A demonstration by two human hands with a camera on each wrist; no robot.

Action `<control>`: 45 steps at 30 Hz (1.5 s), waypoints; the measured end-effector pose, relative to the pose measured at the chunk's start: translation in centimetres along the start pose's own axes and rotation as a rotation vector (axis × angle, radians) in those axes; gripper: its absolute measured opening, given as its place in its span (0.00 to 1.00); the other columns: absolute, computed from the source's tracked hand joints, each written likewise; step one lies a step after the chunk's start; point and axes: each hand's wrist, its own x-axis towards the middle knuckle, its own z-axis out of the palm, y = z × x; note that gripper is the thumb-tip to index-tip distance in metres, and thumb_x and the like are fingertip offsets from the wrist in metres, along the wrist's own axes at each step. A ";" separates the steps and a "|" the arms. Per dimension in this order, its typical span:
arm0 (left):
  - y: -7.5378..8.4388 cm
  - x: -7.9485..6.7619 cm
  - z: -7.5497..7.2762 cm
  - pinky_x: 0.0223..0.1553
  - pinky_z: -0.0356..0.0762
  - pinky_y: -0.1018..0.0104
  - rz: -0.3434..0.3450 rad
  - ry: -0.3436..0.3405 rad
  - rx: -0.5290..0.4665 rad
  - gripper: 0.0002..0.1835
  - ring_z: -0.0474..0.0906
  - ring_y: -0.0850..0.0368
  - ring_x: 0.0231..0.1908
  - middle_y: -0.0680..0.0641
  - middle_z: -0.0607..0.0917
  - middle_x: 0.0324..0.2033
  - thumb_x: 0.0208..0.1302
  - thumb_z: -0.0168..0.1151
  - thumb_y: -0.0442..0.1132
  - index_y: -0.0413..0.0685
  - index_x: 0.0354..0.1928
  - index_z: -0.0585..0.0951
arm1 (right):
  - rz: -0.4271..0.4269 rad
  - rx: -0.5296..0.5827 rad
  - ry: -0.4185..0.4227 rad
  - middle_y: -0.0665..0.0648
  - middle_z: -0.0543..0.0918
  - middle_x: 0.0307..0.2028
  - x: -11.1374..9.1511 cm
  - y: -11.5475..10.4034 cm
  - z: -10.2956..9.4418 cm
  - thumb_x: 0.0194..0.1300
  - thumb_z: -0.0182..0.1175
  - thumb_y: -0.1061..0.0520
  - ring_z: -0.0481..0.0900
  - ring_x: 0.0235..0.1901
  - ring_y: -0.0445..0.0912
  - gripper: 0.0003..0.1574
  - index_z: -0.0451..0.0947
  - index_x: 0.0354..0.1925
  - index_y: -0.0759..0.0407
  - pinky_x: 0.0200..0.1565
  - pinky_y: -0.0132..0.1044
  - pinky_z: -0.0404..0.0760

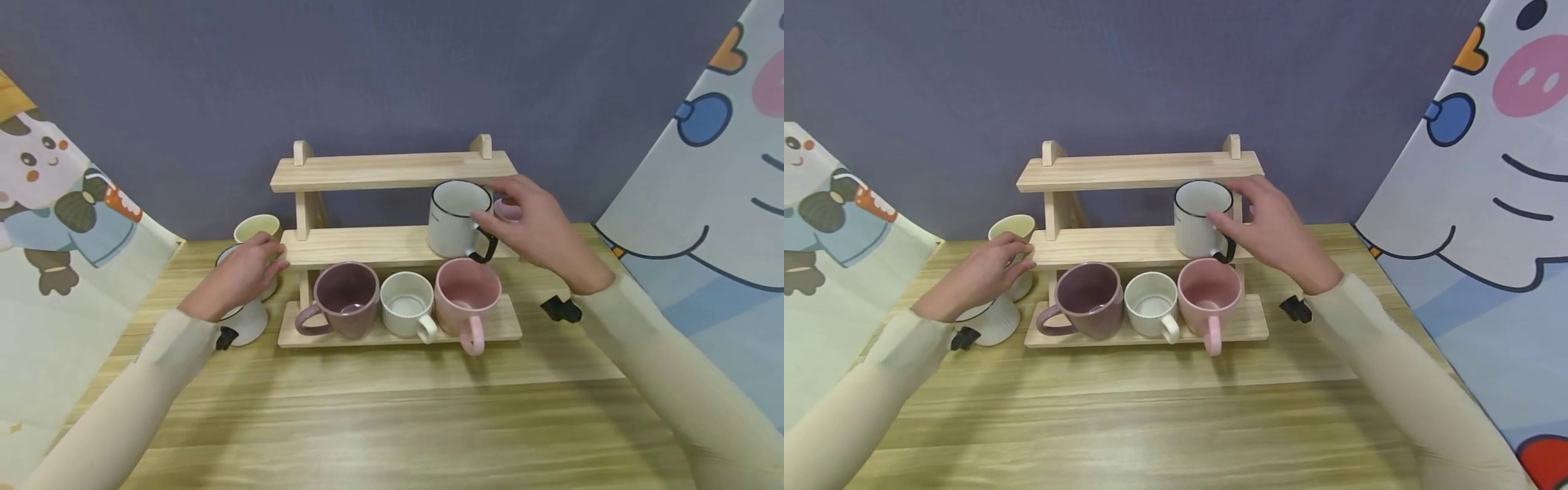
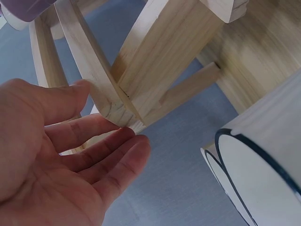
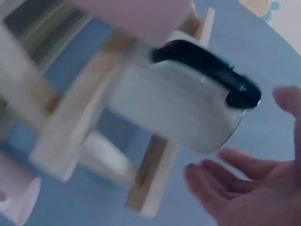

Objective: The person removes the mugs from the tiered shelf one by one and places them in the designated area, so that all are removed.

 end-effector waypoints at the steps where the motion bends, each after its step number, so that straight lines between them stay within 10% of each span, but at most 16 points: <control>1: 0.0 0.0 0.0 0.44 0.74 0.49 -0.004 -0.006 -0.002 0.12 0.75 0.42 0.42 0.37 0.76 0.42 0.66 0.58 0.34 0.29 0.44 0.78 | 0.022 -0.029 -0.033 0.55 0.72 0.58 0.4 -0.5 0.1 0.59 0.61 0.35 0.74 0.54 0.54 0.41 0.70 0.63 0.55 0.54 0.52 0.71; 7: 0.1 0.0 0.1 0.44 0.74 0.49 -0.011 -0.014 -0.013 0.12 0.75 0.42 0.42 0.37 0.76 0.42 0.66 0.58 0.34 0.29 0.44 0.78 | 0.095 -0.210 -0.123 0.65 0.69 0.59 2.2 -2.0 1.0 0.51 0.62 0.27 0.68 0.56 0.60 0.57 0.68 0.62 0.67 0.54 0.56 0.67; 17: 0.2 0.1 -0.2 0.44 0.74 0.49 -0.015 -0.008 0.000 0.12 0.75 0.42 0.42 0.37 0.76 0.41 0.66 0.59 0.34 0.29 0.44 0.79 | 0.101 -0.187 -0.061 0.64 0.72 0.59 2.3 -1.7 1.3 0.51 0.66 0.32 0.67 0.59 0.60 0.51 0.70 0.60 0.65 0.56 0.55 0.66; 29: 0.1 0.2 -0.2 0.44 0.74 0.48 -0.025 -0.024 -0.006 0.13 0.75 0.42 0.42 0.37 0.76 0.41 0.66 0.59 0.34 0.29 0.45 0.78 | 0.057 -0.149 0.099 0.60 0.73 0.55 -1.8 -1.2 -4.1 0.51 0.70 0.42 0.70 0.49 0.55 0.46 0.69 0.63 0.61 0.45 0.53 0.67; 37: 0.0 0.0 -0.2 0.43 0.75 0.47 -0.007 -0.004 0.004 0.13 0.75 0.42 0.42 0.37 0.76 0.42 0.65 0.60 0.34 0.28 0.45 0.79 | 0.144 -0.207 0.074 0.66 0.69 0.58 -5.3 2.4 -7.7 0.52 0.71 0.48 0.66 0.54 0.64 0.48 0.65 0.66 0.61 0.46 0.62 0.62; 45: 0.1 0.2 -0.1 0.42 0.75 0.48 0.002 0.011 0.013 0.12 0.76 0.42 0.42 0.37 0.76 0.41 0.64 0.61 0.33 0.29 0.44 0.79 | 0.144 -0.251 -0.037 0.67 0.69 0.56 -7.0 8.6 -6.1 0.48 0.73 0.45 0.65 0.55 0.66 0.50 0.66 0.63 0.66 0.48 0.63 0.63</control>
